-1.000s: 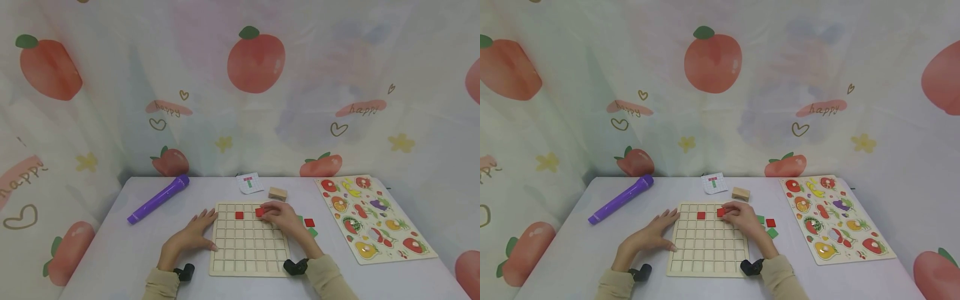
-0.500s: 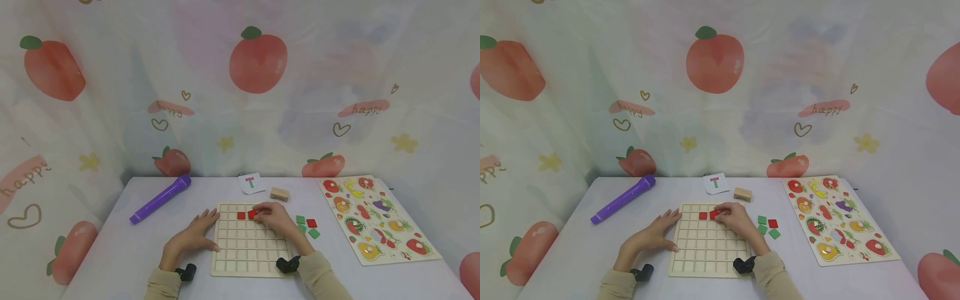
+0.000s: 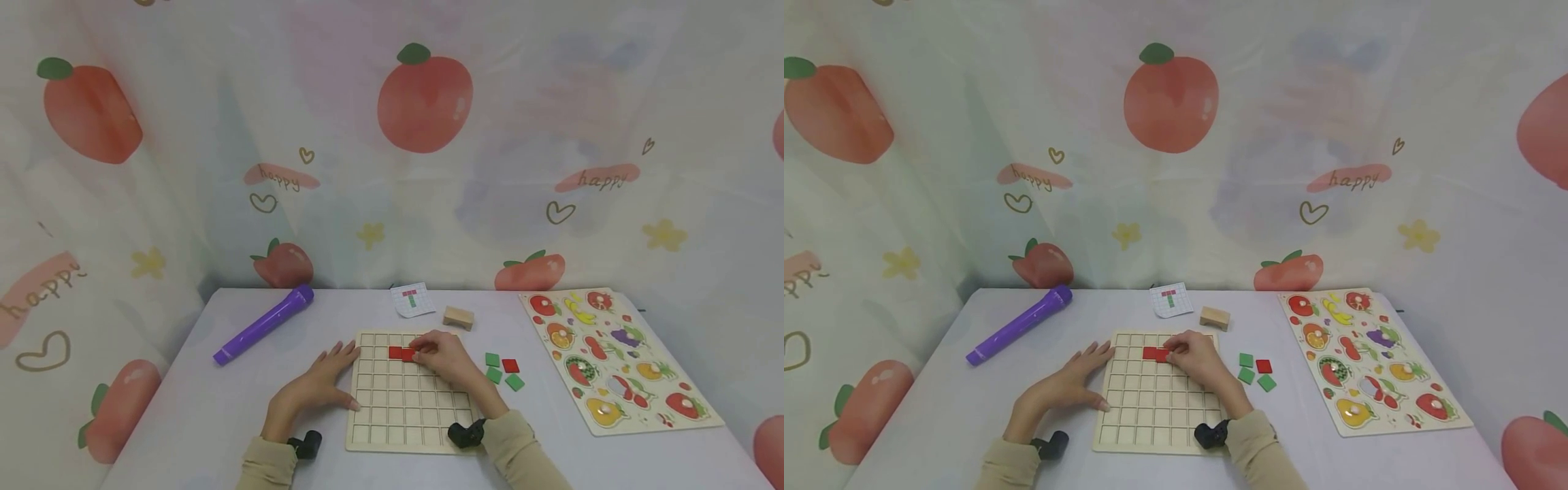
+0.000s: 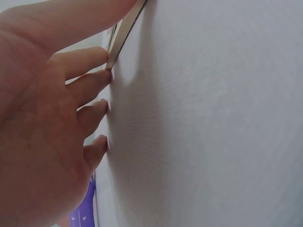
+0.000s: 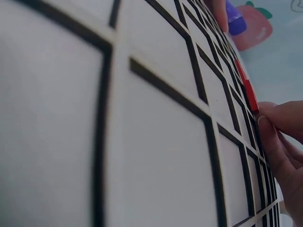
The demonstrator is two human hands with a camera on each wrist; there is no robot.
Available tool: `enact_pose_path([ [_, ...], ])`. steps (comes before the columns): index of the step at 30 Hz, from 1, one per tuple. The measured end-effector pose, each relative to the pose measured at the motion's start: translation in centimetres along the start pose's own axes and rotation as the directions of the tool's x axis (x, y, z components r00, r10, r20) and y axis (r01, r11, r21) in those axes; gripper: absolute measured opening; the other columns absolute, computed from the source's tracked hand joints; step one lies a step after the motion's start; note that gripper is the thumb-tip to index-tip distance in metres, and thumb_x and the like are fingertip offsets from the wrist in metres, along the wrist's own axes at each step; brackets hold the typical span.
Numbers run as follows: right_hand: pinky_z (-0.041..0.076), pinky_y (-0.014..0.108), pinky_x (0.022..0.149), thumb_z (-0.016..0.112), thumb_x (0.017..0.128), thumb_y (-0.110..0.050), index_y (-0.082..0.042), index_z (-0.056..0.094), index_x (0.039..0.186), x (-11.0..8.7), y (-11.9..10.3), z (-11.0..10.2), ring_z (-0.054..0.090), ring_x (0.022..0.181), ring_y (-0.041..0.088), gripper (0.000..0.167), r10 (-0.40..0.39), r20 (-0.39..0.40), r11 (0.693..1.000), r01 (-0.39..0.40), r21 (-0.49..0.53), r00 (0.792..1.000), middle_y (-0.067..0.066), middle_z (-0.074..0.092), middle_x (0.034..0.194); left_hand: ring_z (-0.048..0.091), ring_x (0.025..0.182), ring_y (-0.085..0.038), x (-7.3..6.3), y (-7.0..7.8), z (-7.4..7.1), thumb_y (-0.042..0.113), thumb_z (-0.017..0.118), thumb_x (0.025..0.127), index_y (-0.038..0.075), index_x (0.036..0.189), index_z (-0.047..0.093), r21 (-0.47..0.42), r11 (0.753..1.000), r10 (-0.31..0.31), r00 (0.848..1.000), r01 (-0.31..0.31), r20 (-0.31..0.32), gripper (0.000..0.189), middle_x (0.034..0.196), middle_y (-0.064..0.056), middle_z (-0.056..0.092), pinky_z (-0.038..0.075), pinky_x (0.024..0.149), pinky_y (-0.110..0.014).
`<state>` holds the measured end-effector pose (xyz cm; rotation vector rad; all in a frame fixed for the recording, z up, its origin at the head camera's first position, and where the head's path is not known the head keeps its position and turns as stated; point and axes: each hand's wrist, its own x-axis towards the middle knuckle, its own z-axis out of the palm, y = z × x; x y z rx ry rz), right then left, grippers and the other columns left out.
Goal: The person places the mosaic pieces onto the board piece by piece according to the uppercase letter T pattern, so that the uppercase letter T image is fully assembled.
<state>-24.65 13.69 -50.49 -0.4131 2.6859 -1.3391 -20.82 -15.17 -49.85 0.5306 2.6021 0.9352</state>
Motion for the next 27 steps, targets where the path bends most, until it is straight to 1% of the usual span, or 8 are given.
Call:
enact_pose_path([
  [2, 0.055, 0.027, 0.078, 0.074, 0.092, -0.006, -0.008, 0.078, 0.109, 0.01, -0.06, 0.04, 0.064, 0.089, 0.011, 0.018, -0.002, -0.001, 1.000, 0.002, -0.017, 1.000, 0.004, 0.072, 0.106, 0.011, 0.159, -0.040, -0.02, -0.02, 0.02, 0.029, 0.093, 0.071, 0.002, 0.159, 0.035, 0.000, 1.000, 0.004, 1.000, -0.004, -0.002, 0.109, 0.170, -0.016, 0.025, 0.006, 0.130, -0.059],
  [5, 0.055, 0.027, 0.079, 0.075, 0.091, -0.007, -0.008, 0.077, 0.110, -0.04, -0.03, 0.07, 0.063, 0.089, 0.012, 0.019, -0.001, 0.006, 1.000, 0.001, -0.016, 1.000, 0.003, 0.071, 0.105, 0.011, 0.159, -0.040, -0.08, 0.06, 0.04, 0.029, 0.093, 0.071, 0.002, 0.159, 0.035, 0.003, 1.000, 0.005, 1.000, -0.005, -0.005, 0.109, 0.170, -0.016, 0.025, 0.006, 0.130, -0.059],
  [9, 0.054, 0.027, 0.077, 0.079, 0.088, -0.008, -0.007, 0.076, 0.111, -0.03, 0.19, 0.04, 0.061, 0.086, 0.013, 0.024, -0.022, 0.036, 1.000, 0.022, -0.001, 0.999, 0.003, 0.068, 0.100, 0.012, 0.159, -0.041, -0.15, 0.15, 0.07, 0.028, 0.094, 0.071, 0.002, 0.159, 0.036, 0.002, 1.000, 0.001, 1.000, -0.001, -0.009, 0.109, 0.170, -0.016, 0.025, 0.006, 0.130, -0.059],
  [12, 0.053, 0.025, 0.074, 0.080, 0.086, -0.008, -0.007, 0.076, 0.111, 0.09, 0.24, 0.10, 0.059, 0.083, 0.013, 0.025, -0.036, 0.047, 0.999, 0.037, -0.019, 0.998, 0.002, 0.065, 0.097, 0.011, 0.159, -0.040, -0.14, 0.21, 0.05, 0.028, 0.093, 0.071, 0.002, 0.159, 0.035, -0.002, 1.000, 0.000, 1.000, 0.000, -0.007, 0.108, 0.170, -0.016, 0.025, 0.006, 0.130, -0.059],
  [17, 0.052, 0.024, 0.073, 0.077, 0.087, -0.005, -0.006, 0.077, 0.109, 0.19, -0.10, 0.24, 0.057, 0.081, 0.012, 0.022, -0.032, 0.027, 0.997, 0.034, -0.070, 0.999, 0.002, 0.063, 0.095, 0.010, 0.160, -0.039, -0.02, 0.17, 0.06, 0.030, 0.093, 0.071, 0.003, 0.159, 0.035, -0.001, 1.000, -0.003, 1.000, 0.003, -0.003, 0.109, 0.170, -0.015, 0.024, 0.005, 0.130, -0.058],
  [27, 0.053, 0.025, 0.073, 0.075, 0.087, -0.003, -0.004, 0.076, 0.109, -0.08, -0.41, 0.37, 0.059, 0.082, 0.011, 0.022, -0.027, -0.021, 0.997, 0.025, -0.074, 0.999, 0.004, 0.065, 0.098, 0.012, 0.159, -0.040, 0.01, -0.13, 0.26, 0.028, 0.094, 0.071, 0.002, 0.158, 0.036, 0.000, 1.000, 0.000, 1.000, 0.000, -0.008, 0.108, 0.169, -0.016, 0.025, 0.006, 0.130, -0.059],
])
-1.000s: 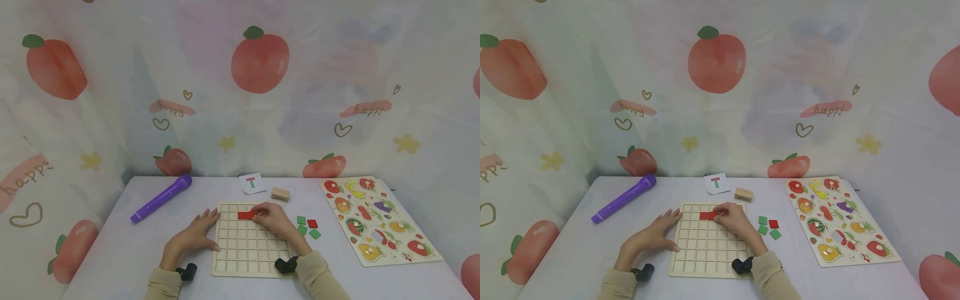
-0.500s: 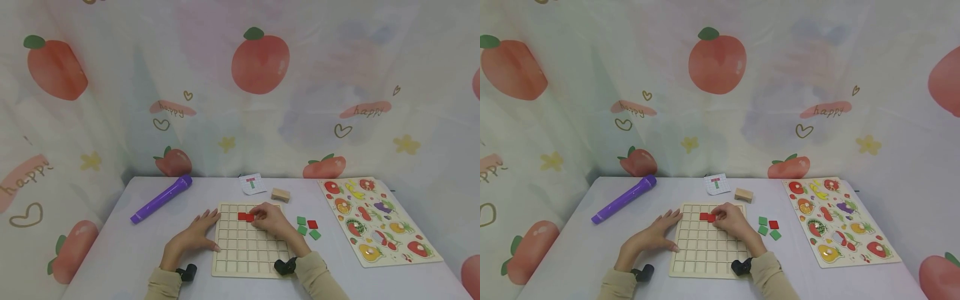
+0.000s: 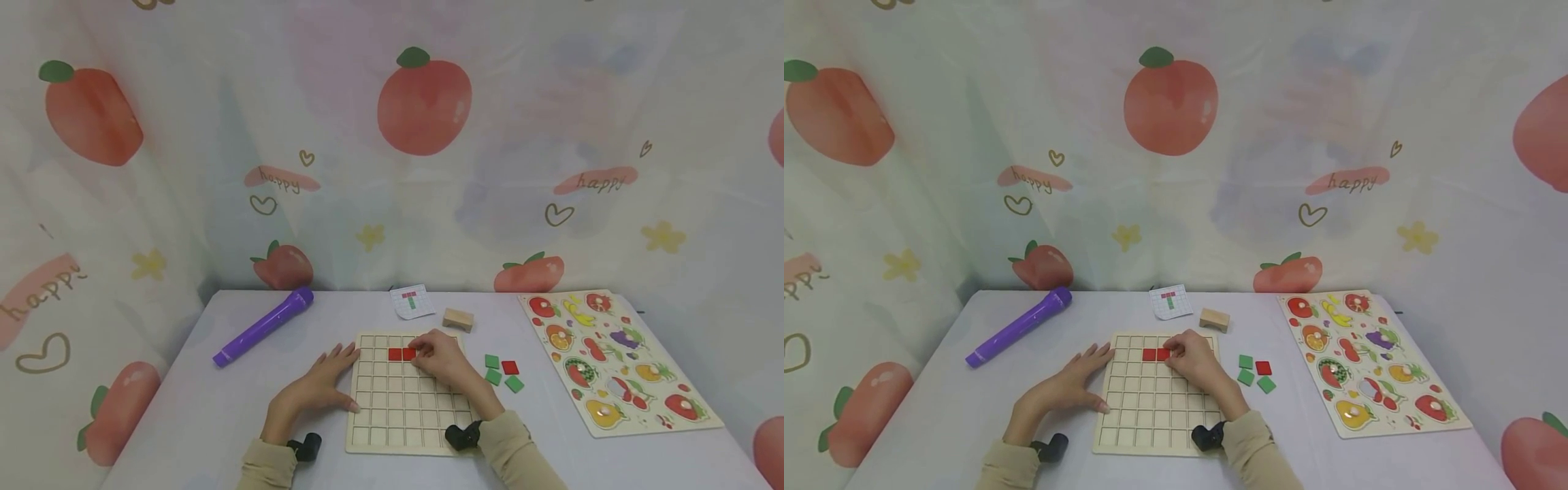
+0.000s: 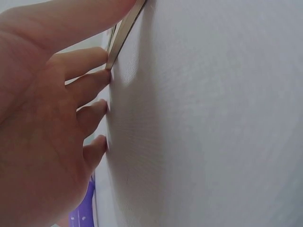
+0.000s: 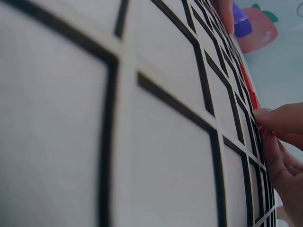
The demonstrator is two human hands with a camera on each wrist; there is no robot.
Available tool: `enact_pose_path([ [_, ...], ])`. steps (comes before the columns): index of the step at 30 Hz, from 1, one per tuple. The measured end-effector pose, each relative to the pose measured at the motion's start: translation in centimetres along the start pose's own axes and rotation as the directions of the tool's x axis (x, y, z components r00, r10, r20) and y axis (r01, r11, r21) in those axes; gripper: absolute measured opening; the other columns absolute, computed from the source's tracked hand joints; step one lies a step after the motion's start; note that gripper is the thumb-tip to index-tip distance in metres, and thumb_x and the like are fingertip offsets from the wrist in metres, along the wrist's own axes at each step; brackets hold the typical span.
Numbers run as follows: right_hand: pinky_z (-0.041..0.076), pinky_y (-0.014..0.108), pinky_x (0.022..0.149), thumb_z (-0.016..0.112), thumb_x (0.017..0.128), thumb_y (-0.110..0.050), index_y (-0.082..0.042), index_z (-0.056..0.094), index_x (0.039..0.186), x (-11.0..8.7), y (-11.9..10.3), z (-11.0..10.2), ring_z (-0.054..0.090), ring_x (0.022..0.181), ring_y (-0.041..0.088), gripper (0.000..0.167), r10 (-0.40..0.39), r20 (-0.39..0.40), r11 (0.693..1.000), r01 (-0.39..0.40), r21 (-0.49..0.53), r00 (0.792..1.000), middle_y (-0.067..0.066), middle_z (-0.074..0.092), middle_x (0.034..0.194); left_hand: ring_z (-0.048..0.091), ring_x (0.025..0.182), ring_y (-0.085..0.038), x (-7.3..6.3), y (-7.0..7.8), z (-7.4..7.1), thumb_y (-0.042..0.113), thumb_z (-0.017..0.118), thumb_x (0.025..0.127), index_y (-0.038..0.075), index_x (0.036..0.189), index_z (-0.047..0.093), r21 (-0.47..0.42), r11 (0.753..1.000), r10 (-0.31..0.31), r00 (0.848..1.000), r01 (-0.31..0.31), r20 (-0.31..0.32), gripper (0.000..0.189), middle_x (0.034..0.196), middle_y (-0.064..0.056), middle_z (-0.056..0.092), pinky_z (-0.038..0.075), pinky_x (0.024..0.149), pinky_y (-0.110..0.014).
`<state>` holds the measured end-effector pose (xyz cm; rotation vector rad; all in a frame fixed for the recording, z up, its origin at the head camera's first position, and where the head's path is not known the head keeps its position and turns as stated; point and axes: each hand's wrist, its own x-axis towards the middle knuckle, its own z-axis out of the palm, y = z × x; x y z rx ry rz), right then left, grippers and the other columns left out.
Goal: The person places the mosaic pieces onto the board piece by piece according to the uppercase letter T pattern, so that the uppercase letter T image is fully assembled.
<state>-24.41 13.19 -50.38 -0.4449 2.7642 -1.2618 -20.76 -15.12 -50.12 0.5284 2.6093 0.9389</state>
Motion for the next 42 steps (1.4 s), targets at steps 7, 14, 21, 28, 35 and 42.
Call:
enact_pose_path([
  [7, 0.058, 0.030, 0.081, 0.074, 0.088, -0.003, -0.005, 0.076, 0.111, -0.8, 0.0, -0.3, 0.065, 0.089, 0.013, 0.023, 0.000, -0.026, 1.000, 0.000, 0.014, 1.000, 0.005, 0.069, 0.104, 0.010, 0.160, -0.039, 0.1, 0.1, 0.0, 0.031, 0.093, 0.071, 0.003, 0.159, 0.035, -0.002, 1.000, -0.005, 1.000, 0.006, 0.011, 0.108, 0.170, -0.015, 0.024, 0.005, 0.130, -0.059],
  [14, 0.058, 0.031, 0.083, 0.075, 0.090, -0.006, -0.010, 0.077, 0.113, -1.0, -0.1, -0.1, 0.063, 0.090, 0.012, 0.024, 0.016, -0.043, 1.000, -0.016, 0.006, 0.999, 0.002, 0.071, 0.106, 0.011, 0.160, -0.039, 0.1, -0.3, -0.1, 0.029, 0.093, 0.071, 0.003, 0.159, 0.036, -0.001, 1.000, -0.004, 1.000, 0.004, -0.002, 0.107, 0.170, -0.016, 0.025, 0.006, 0.130, -0.058],
  [21, 0.044, 0.025, 0.067, 0.075, 0.090, -0.008, -0.010, 0.077, 0.114, -0.2, -0.4, 0.4, 0.051, 0.079, 0.014, 0.024, -0.045, 0.001, 0.998, 0.045, -0.042, 0.999, 0.003, 0.064, 0.095, 0.011, 0.160, -0.039, 0.2, -0.7, 0.1, 0.031, 0.093, 0.072, 0.004, 0.159, 0.036, 0.004, 1.000, 0.006, 1.000, -0.006, 0.002, 0.107, 0.170, -0.015, 0.025, 0.006, 0.130, -0.059],
  [28, 0.043, 0.027, 0.067, 0.075, 0.089, -0.008, -0.010, 0.079, 0.108, 0.2, -0.4, 0.4, 0.049, 0.077, 0.014, 0.019, -0.025, -0.019, 0.996, 0.023, -0.082, 0.999, 0.003, 0.063, 0.094, 0.010, 0.160, -0.039, 0.1, -0.2, -0.1, 0.030, 0.092, 0.073, 0.004, 0.159, 0.035, 0.000, 1.000, 0.006, 1.000, -0.006, 0.003, 0.106, 0.170, -0.015, 0.024, 0.005, 0.131, -0.058],
  [35, 0.050, 0.028, 0.074, 0.074, 0.091, -0.008, -0.009, 0.077, 0.110, -0.4, 0.1, 0.0, 0.056, 0.083, 0.012, 0.020, -0.027, -0.037, 0.998, 0.025, -0.062, 0.999, 0.001, 0.065, 0.096, 0.010, 0.160, -0.039, -0.2, 0.1, -0.1, 0.029, 0.092, 0.073, 0.003, 0.159, 0.035, 0.005, 1.000, -0.003, 1.000, 0.003, 0.005, 0.107, 0.170, -0.016, 0.024, 0.005, 0.130, -0.058],
  [42, 0.057, 0.032, 0.083, 0.075, 0.091, -0.009, -0.012, 0.076, 0.111, -1.8, 0.3, -0.9, 0.066, 0.090, 0.013, 0.020, 0.015, -0.110, 1.000, -0.013, 0.016, 0.994, 0.002, 0.074, 0.105, 0.010, 0.160, -0.038, -0.2, 0.1, -0.1, 0.028, 0.093, 0.072, 0.003, 0.159, 0.036, -0.004, 1.000, -0.002, 1.000, 0.002, -0.001, 0.107, 0.170, -0.015, 0.025, 0.005, 0.131, -0.058],
])
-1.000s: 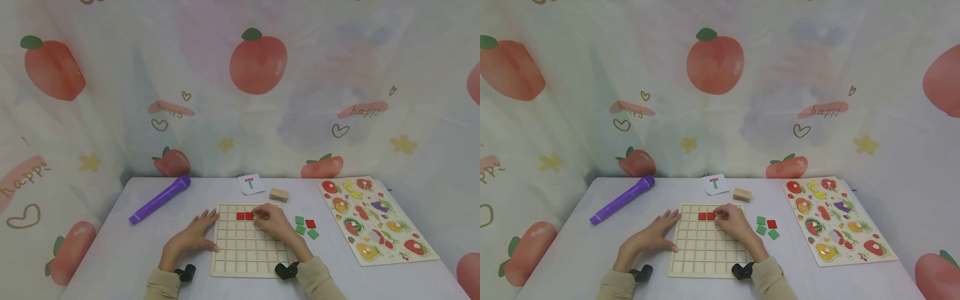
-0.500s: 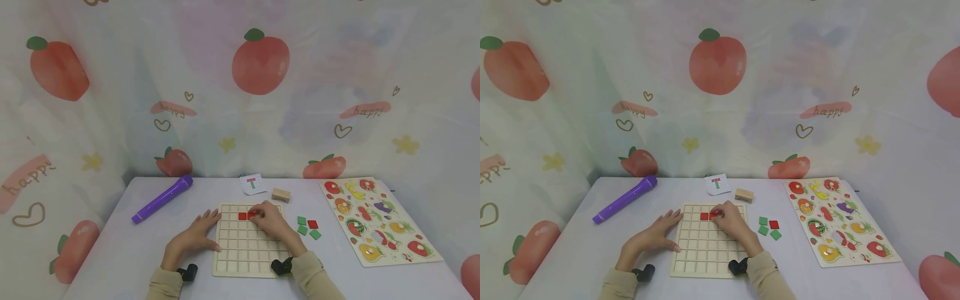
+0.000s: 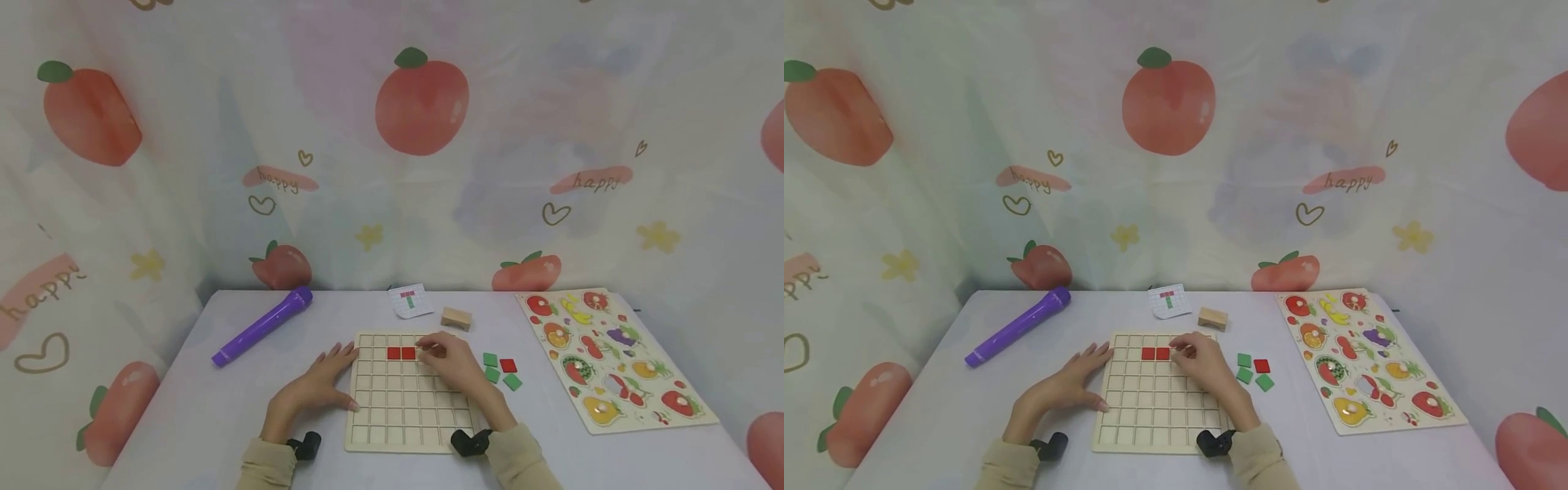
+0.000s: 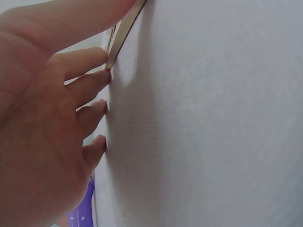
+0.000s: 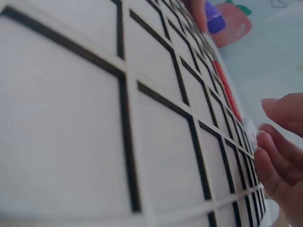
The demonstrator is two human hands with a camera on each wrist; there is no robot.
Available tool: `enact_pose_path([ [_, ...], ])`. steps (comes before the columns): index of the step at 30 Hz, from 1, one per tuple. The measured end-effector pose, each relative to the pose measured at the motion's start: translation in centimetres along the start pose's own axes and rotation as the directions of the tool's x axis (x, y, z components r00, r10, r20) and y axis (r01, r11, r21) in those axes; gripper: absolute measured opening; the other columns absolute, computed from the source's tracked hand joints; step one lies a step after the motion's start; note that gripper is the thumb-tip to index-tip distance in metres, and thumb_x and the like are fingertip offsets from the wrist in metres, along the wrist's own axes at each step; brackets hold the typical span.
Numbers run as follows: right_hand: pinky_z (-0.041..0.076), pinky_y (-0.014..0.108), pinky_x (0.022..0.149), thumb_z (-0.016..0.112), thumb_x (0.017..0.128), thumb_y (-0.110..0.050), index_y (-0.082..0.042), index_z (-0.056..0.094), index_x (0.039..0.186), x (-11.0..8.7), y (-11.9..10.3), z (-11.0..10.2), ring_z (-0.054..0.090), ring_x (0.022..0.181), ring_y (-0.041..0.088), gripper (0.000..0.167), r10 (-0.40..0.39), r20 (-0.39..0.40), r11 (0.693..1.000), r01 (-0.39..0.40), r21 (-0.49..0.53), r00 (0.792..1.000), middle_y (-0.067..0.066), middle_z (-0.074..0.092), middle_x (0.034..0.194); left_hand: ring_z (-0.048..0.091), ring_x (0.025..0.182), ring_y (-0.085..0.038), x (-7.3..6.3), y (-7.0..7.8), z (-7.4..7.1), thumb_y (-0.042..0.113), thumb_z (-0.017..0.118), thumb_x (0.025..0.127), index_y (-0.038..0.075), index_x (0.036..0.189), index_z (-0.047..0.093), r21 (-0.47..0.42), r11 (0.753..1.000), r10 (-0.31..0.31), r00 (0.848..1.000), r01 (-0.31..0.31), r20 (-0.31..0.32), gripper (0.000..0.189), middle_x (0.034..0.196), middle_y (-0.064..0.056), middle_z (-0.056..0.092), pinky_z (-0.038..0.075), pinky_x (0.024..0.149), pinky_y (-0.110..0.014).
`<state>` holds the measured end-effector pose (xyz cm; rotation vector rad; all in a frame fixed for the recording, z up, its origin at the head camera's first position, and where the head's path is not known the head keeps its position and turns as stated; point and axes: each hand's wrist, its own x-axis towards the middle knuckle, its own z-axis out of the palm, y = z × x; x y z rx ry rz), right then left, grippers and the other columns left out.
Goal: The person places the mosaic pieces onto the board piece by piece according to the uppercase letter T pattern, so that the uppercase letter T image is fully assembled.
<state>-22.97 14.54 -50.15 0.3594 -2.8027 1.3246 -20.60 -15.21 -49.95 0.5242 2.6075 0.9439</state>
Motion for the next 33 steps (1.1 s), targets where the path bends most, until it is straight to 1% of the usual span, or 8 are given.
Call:
enact_pose_path([
  [1, 0.058, 0.030, 0.082, 0.075, 0.091, -0.009, -0.011, 0.076, 0.112, -0.2, 0.1, -0.3, 0.067, 0.090, 0.014, 0.020, -0.006, -0.004, 1.000, 0.006, 0.011, 1.000, 0.003, 0.075, 0.105, 0.010, 0.160, -0.039, 0.0, 0.1, 0.0, 0.028, 0.093, 0.072, 0.003, 0.159, 0.036, -0.002, 1.000, 0.002, 1.000, -0.002, 0.000, 0.107, 0.170, -0.015, 0.025, 0.005, 0.131, -0.058],
  [7, 0.057, 0.025, 0.079, 0.075, 0.093, -0.010, -0.011, 0.076, 0.114, -1.4, 0.7, -3.0, 0.068, 0.089, 0.016, 0.021, 0.025, -0.021, 0.999, -0.024, 0.042, 0.999, 0.005, 0.076, 0.104, 0.011, 0.160, -0.039, 0.0, 0.4, -0.1, 0.027, 0.093, 0.072, 0.002, 0.159, 0.036, -0.013, 1.000, 0.005, 1.000, -0.005, -0.006, 0.106, 0.170, -0.016, 0.025, 0.005, 0.131, -0.057],
  [8, 0.057, 0.025, 0.079, 0.075, 0.093, -0.010, -0.011, 0.077, 0.114, -1.6, 0.8, -3.4, 0.067, 0.088, 0.015, 0.021, 0.040, -0.030, 0.999, -0.039, 0.034, 0.999, 0.004, 0.076, 0.103, 0.011, 0.160, -0.039, 0.0, 0.5, -0.1, 0.026, 0.093, 0.072, 0.002, 0.158, 0.036, -0.015, 1.000, 0.006, 1.000, -0.006, -0.008, 0.106, 0.170, -0.016, 0.026, 0.005, 0.131, -0.058],
  [10, 0.057, 0.025, 0.078, 0.074, 0.093, -0.010, -0.011, 0.077, 0.113, -1.9, 1.3, -4.4, 0.067, 0.088, 0.015, 0.020, 0.045, -0.045, 0.999, -0.044, 0.007, 0.998, 0.006, 0.076, 0.104, 0.011, 0.160, -0.038, 0.1, 0.5, 0.0, 0.027, 0.092, 0.072, 0.002, 0.159, 0.036, -0.013, 1.000, 0.001, 1.000, -0.001, -0.006, 0.106, 0.170, -0.015, 0.025, 0.005, 0.131, -0.057],
  [17, 0.056, 0.024, 0.075, 0.071, 0.096, -0.011, -0.010, 0.074, 0.119, -2.5, 2.8, -7.4, 0.066, 0.092, 0.020, 0.023, 0.077, -0.080, 0.995, -0.081, -0.053, 0.994, 0.010, 0.075, 0.113, 0.010, 0.160, -0.037, 0.4, 0.2, 0.0, 0.026, 0.092, 0.073, 0.003, 0.159, 0.036, -0.013, 1.000, -0.009, 1.000, 0.009, -0.011, 0.105, 0.170, -0.014, 0.025, 0.005, 0.131, -0.056],
  [20, 0.055, 0.022, 0.074, 0.070, 0.097, -0.014, -0.010, 0.073, 0.121, -2.8, 3.4, -8.3, 0.066, 0.093, 0.019, 0.025, 0.086, -0.072, 0.994, -0.091, -0.057, 0.994, 0.011, 0.074, 0.116, 0.010, 0.160, -0.037, 0.4, 0.0, 0.1, 0.026, 0.092, 0.073, 0.004, 0.159, 0.036, -0.006, 1.000, -0.013, 1.000, 0.013, -0.010, 0.105, 0.170, -0.013, 0.025, 0.004, 0.131, -0.056],
  [27, 0.056, 0.022, 0.067, 0.070, 0.097, -0.015, -0.007, 0.070, 0.127, -3.5, 4.5, -9.7, 0.066, 0.092, 0.021, 0.030, 0.135, -0.056, 0.990, -0.137, -0.036, 0.989, 0.015, 0.072, 0.120, 0.010, 0.159, -0.040, 0.2, -0.1, 0.1, 0.027, 0.092, 0.073, 0.002, 0.159, 0.036, -0.023, 1.000, 0.011, 1.000, -0.011, 0.002, 0.106, 0.170, -0.016, 0.025, 0.004, 0.130, -0.058],
  [33, 0.056, 0.022, 0.075, 0.069, 0.098, -0.017, -0.007, 0.068, 0.130, -4.2, 5.5, -11.1, 0.066, 0.101, 0.026, 0.034, 0.188, -0.066, 0.981, -0.190, -0.039, 0.980, 0.017, 0.071, 0.124, 0.009, 0.160, -0.038, 0.1, -0.2, 0.1, 0.027, 0.091, 0.073, 0.004, 0.159, 0.035, -0.029, 1.000, -0.009, 1.000, 0.009, 0.005, 0.105, 0.171, -0.013, 0.024, 0.003, 0.131, -0.057],
])
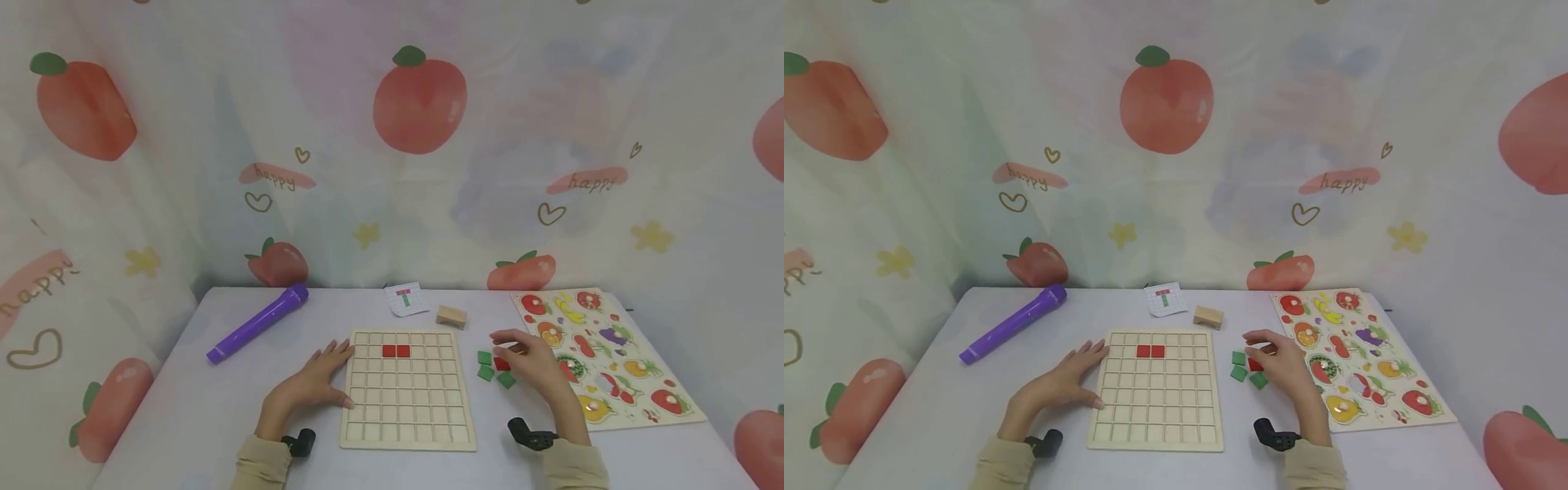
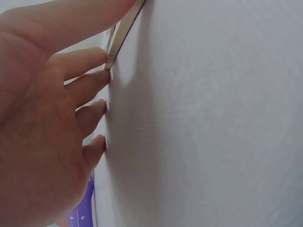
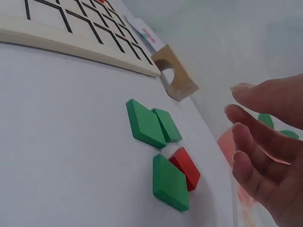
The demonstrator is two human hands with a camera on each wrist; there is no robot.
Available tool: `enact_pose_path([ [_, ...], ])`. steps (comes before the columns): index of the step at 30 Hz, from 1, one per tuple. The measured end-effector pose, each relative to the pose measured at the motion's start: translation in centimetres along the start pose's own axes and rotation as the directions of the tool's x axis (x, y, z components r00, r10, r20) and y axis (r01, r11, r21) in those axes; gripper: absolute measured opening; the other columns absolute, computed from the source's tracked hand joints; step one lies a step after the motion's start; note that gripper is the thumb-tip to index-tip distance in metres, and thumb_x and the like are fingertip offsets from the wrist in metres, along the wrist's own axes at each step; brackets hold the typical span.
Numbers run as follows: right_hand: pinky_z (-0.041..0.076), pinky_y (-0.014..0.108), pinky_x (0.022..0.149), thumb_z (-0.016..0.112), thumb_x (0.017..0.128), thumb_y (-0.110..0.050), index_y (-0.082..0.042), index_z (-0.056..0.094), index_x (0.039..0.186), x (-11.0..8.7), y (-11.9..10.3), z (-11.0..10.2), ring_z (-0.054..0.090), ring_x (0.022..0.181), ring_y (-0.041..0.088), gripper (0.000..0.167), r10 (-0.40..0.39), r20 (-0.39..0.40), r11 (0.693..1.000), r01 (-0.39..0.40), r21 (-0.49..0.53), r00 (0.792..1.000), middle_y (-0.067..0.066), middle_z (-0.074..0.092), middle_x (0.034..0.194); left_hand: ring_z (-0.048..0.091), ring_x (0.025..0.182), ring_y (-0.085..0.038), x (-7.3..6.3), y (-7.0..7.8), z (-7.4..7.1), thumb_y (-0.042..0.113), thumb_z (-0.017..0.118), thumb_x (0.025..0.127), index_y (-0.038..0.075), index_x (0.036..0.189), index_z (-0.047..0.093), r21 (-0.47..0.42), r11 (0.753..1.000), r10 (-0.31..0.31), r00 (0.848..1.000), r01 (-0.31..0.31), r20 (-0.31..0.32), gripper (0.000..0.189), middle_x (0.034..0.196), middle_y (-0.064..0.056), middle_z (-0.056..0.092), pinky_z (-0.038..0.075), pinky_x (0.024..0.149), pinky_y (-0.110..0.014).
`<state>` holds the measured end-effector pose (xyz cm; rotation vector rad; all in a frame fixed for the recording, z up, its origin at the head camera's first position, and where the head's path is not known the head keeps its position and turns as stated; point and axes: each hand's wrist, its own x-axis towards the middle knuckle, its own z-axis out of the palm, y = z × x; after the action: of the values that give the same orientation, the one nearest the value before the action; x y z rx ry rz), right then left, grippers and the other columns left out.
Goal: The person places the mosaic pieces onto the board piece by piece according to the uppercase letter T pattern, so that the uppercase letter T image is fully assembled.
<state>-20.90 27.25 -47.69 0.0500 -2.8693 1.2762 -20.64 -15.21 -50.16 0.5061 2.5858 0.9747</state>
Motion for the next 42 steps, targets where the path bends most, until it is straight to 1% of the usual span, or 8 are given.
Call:
enact_pose_path([
  [8, 0.055, 0.020, 0.075, 0.067, 0.100, -0.018, -0.002, 0.067, 0.132, -0.6, 2.4, -1.6, 0.066, 0.102, 0.026, 0.035, 0.054, 0.028, 0.998, -0.054, 0.012, 0.998, 0.020, 0.071, 0.124, 0.009, 0.159, -0.040, 0.3, -0.1, 0.1, 0.028, 0.091, 0.073, 0.003, 0.159, 0.035, 0.000, 1.000, 0.025, 1.000, -0.025, 0.004, 0.106, 0.170, -0.015, 0.024, 0.004, 0.130, -0.058],
  [13, 0.054, 0.024, 0.084, 0.067, 0.099, -0.016, -0.005, 0.068, 0.131, -0.4, 3.6, -1.2, 0.065, 0.108, 0.028, 0.033, 0.071, 0.058, 0.997, -0.072, 0.014, 0.996, 0.017, 0.071, 0.122, 0.011, 0.159, -0.040, 0.4, -0.2, 0.2, 0.028, 0.091, 0.073, 0.004, 0.159, 0.036, 0.036, 0.999, 0.008, 1.000, -0.008, -0.008, 0.105, 0.170, -0.015, 0.025, 0.005, 0.130, -0.058],
  [16, 0.054, 0.029, 0.089, 0.067, 0.098, -0.015, -0.008, 0.069, 0.130, -0.5, 4.1, -1.0, 0.065, 0.110, 0.027, 0.032, 0.094, 0.067, 0.996, -0.094, -0.001, 0.993, 0.014, 0.072, 0.124, 0.010, 0.159, -0.039, 0.5, -0.2, 0.2, 0.029, 0.092, 0.073, 0.005, 0.159, 0.036, 0.035, 0.999, -0.002, 1.000, 0.003, -0.008, 0.106, 0.170, -0.014, 0.025, 0.005, 0.131, -0.058],
  [19, 0.054, 0.031, 0.089, 0.068, 0.096, -0.011, -0.009, 0.070, 0.130, -0.7, 4.6, -0.9, 0.065, 0.108, 0.025, 0.034, 0.104, 0.081, 0.995, -0.104, -0.001, 0.991, 0.013, 0.071, 0.124, 0.010, 0.160, -0.039, 0.5, -0.1, 0.1, 0.029, 0.092, 0.073, 0.005, 0.160, 0.035, 0.024, 1.000, -0.005, 1.000, 0.005, -0.003, 0.106, 0.170, -0.014, 0.024, 0.003, 0.131, -0.057],
  [22, 0.054, 0.027, 0.086, 0.070, 0.094, -0.008, -0.010, 0.070, 0.131, -0.8, 4.8, -0.8, 0.063, 0.105, 0.022, 0.037, 0.089, 0.097, 0.996, -0.090, 0.006, 0.991, 0.011, 0.071, 0.124, 0.010, 0.159, -0.040, 0.4, -0.1, 0.2, 0.027, 0.092, 0.072, 0.003, 0.159, 0.036, 0.015, 1.000, 0.005, 1.000, -0.005, -0.002, 0.106, 0.170, -0.016, 0.025, 0.004, 0.131, -0.058],
  [27, 0.050, 0.021, 0.078, 0.074, 0.092, -0.012, -0.010, 0.071, 0.129, -0.8, 4.6, -0.7, 0.058, 0.099, 0.020, 0.037, 0.035, 0.099, 0.999, -0.035, -0.006, 0.994, 0.011, 0.069, 0.120, 0.011, 0.159, -0.042, 0.3, -0.2, 0.2, 0.026, 0.093, 0.072, 0.002, 0.158, 0.037, 0.020, 1.000, 0.016, 1.000, -0.016, -0.011, 0.106, 0.169, -0.017, 0.026, 0.004, 0.130, -0.059],
  [35, 0.048, 0.025, 0.076, 0.076, 0.092, -0.014, -0.007, 0.072, 0.124, -0.5, 4.2, -0.3, 0.055, 0.096, 0.021, 0.033, 0.044, 0.077, 0.998, -0.040, -0.056, 0.996, 0.010, 0.068, 0.115, 0.011, 0.158, -0.043, 0.1, -0.2, 0.1, 0.026, 0.093, 0.071, 0.000, 0.158, 0.036, 0.012, 1.000, 0.021, 1.000, -0.020, -0.016, 0.106, 0.169, -0.019, 0.026, 0.004, 0.130, -0.060],
  [42, 0.049, 0.023, 0.074, 0.076, 0.092, -0.014, -0.008, 0.073, 0.121, -0.6, 4.4, 0.1, 0.056, 0.093, 0.020, 0.030, 0.044, 0.044, 0.995, -0.040, -0.086, 0.998, 0.007, 0.069, 0.108, 0.010, 0.159, -0.043, 0.2, -0.3, 0.1, 0.027, 0.092, 0.072, 0.001, 0.158, 0.036, 0.013, 1.000, 0.022, 1.000, -0.022, -0.007, 0.106, 0.169, -0.018, 0.025, 0.003, 0.130, -0.060],
])
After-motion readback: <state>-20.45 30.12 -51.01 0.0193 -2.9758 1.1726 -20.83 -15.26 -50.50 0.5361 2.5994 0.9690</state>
